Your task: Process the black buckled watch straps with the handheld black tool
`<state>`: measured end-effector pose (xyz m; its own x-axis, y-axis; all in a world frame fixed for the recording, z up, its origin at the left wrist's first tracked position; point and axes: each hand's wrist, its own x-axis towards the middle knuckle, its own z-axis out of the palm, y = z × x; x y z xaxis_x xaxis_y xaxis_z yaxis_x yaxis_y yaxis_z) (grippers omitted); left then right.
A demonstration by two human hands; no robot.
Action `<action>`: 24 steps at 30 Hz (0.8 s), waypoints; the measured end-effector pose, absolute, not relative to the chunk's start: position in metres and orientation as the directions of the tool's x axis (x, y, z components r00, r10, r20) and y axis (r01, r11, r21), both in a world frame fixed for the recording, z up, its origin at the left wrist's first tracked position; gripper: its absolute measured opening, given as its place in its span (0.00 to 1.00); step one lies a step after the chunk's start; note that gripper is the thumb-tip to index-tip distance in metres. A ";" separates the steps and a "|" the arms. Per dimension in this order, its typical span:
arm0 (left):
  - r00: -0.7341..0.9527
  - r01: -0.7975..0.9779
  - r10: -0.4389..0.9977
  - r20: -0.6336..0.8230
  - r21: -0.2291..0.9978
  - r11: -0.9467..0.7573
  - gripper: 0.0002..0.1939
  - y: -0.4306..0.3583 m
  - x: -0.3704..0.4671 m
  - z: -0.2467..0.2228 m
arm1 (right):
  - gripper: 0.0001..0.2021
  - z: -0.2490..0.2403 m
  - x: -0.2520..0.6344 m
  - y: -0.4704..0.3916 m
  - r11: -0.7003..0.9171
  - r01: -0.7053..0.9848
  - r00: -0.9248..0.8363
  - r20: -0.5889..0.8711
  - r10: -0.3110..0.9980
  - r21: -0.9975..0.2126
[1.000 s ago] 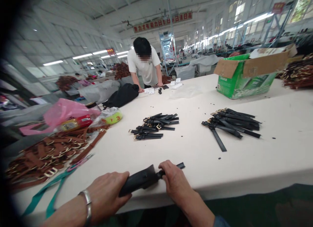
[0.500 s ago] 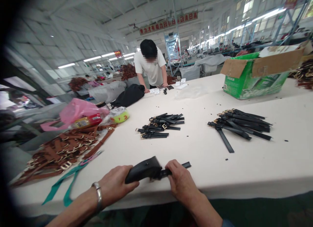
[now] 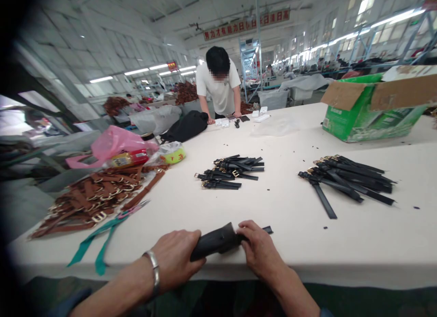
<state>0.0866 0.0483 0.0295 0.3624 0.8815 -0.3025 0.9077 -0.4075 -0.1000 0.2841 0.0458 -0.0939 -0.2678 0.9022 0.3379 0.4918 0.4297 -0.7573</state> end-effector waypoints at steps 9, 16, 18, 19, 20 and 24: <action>0.350 0.897 0.868 -0.352 -0.142 -0.419 0.14 0.047 0.083 0.046 | 0.14 -0.097 0.281 0.044 0.441 0.523 -0.247 0.365 0.897 -0.729; 0.377 0.894 0.871 -0.314 -0.122 -0.431 0.15 0.048 0.100 0.041 | 0.15 -0.103 0.284 0.047 0.449 0.521 -0.232 0.386 0.893 -0.726; 0.381 0.894 0.871 -0.310 -0.118 -0.433 0.15 0.048 0.097 0.041 | 0.14 -0.102 0.284 0.047 0.448 0.518 -0.231 0.385 0.893 -0.729; 0.378 0.894 0.871 -0.313 -0.119 -0.431 0.15 0.047 0.093 0.041 | 0.14 -0.100 0.284 0.047 0.446 0.515 -0.233 0.382 0.894 -0.732; 0.373 0.895 0.871 -0.318 -0.122 -0.428 0.15 0.047 0.089 0.042 | 0.14 -0.098 0.284 0.047 0.443 0.512 -0.235 0.377 0.896 -0.736; 0.360 0.899 0.873 -0.328 -0.130 -0.419 0.15 0.043 0.082 0.044 | 0.14 -0.094 0.283 0.045 0.428 0.507 -0.243 0.352 0.904 -0.748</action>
